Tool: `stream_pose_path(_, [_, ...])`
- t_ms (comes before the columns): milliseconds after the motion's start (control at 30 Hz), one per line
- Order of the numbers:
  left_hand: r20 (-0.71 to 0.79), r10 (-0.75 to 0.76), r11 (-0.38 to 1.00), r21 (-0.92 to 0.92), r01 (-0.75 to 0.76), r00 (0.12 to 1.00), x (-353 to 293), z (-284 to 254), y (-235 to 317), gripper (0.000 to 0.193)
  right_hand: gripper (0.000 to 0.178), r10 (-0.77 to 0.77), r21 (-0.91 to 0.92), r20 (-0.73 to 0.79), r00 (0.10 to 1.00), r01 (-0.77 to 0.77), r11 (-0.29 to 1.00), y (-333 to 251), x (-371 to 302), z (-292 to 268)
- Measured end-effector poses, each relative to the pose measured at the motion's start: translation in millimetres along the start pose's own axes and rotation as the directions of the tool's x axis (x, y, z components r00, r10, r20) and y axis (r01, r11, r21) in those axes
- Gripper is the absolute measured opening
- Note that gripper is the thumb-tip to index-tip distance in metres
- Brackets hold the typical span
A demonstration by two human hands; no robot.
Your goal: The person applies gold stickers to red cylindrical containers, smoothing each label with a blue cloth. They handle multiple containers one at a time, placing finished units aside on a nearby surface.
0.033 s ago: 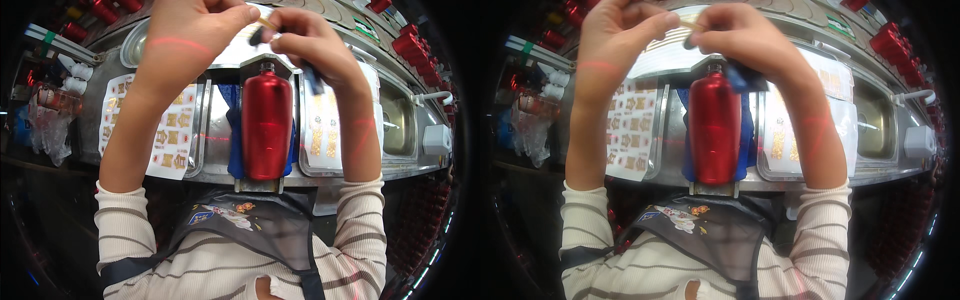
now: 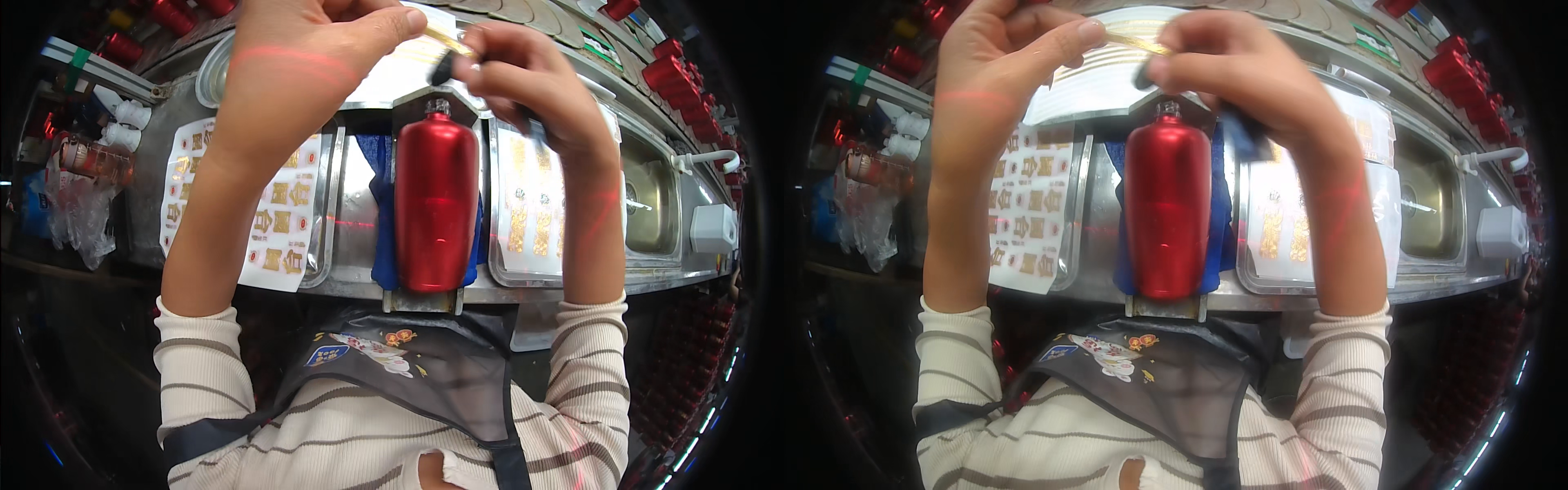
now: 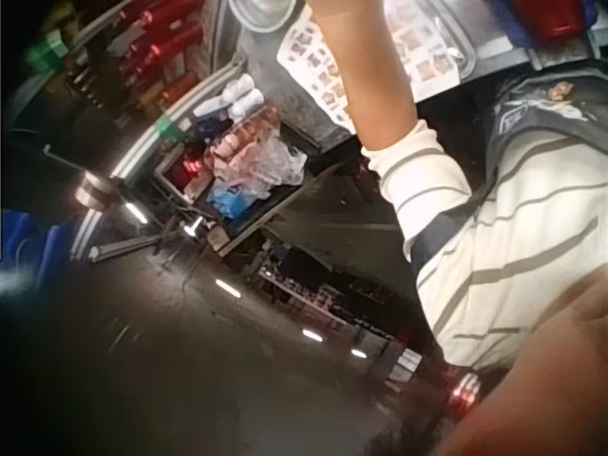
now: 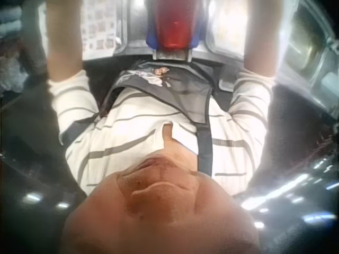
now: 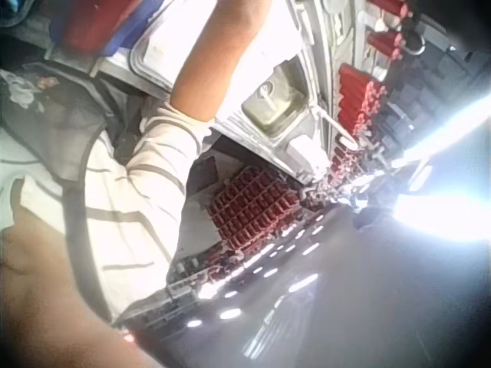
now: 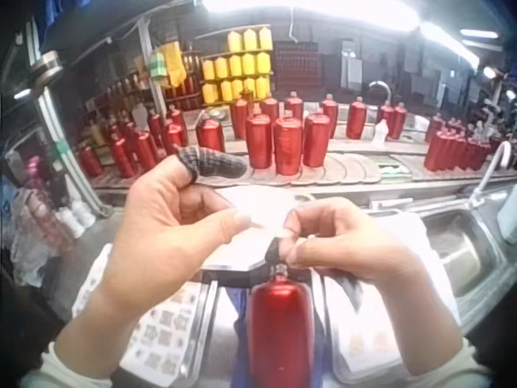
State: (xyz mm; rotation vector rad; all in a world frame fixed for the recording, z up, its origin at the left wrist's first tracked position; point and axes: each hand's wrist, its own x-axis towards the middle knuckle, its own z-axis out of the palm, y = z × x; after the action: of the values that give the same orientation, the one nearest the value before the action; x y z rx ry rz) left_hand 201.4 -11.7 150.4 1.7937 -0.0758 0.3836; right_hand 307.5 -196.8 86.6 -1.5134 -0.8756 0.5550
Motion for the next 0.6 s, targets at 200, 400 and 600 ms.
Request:
stream_pose_path(200, [0.093,0.022,0.993,0.111,-0.033,0.995,-63.5,17.3,-10.8,0.023,0.027,0.115,-0.122,-0.181,0.977,-0.138,0.983,-49.4,-108.7,0.8])
stream_pose_path(400, [0.017,-0.137,0.99,-0.015,0.137,0.99,-162.3,35.7,-49.0,0.042,0.014,0.213,-0.19,-0.22,0.952,-0.256,0.948,-7.7,-168.2,50.8])
stream_pose_path(600, [-0.06,-0.277,0.96,0.038,0.279,0.959,-216.9,38.9,-88.1,0.041,0.008,0.474,0.334,-0.268,0.839,-0.381,0.862,65.5,-192.9,107.2])
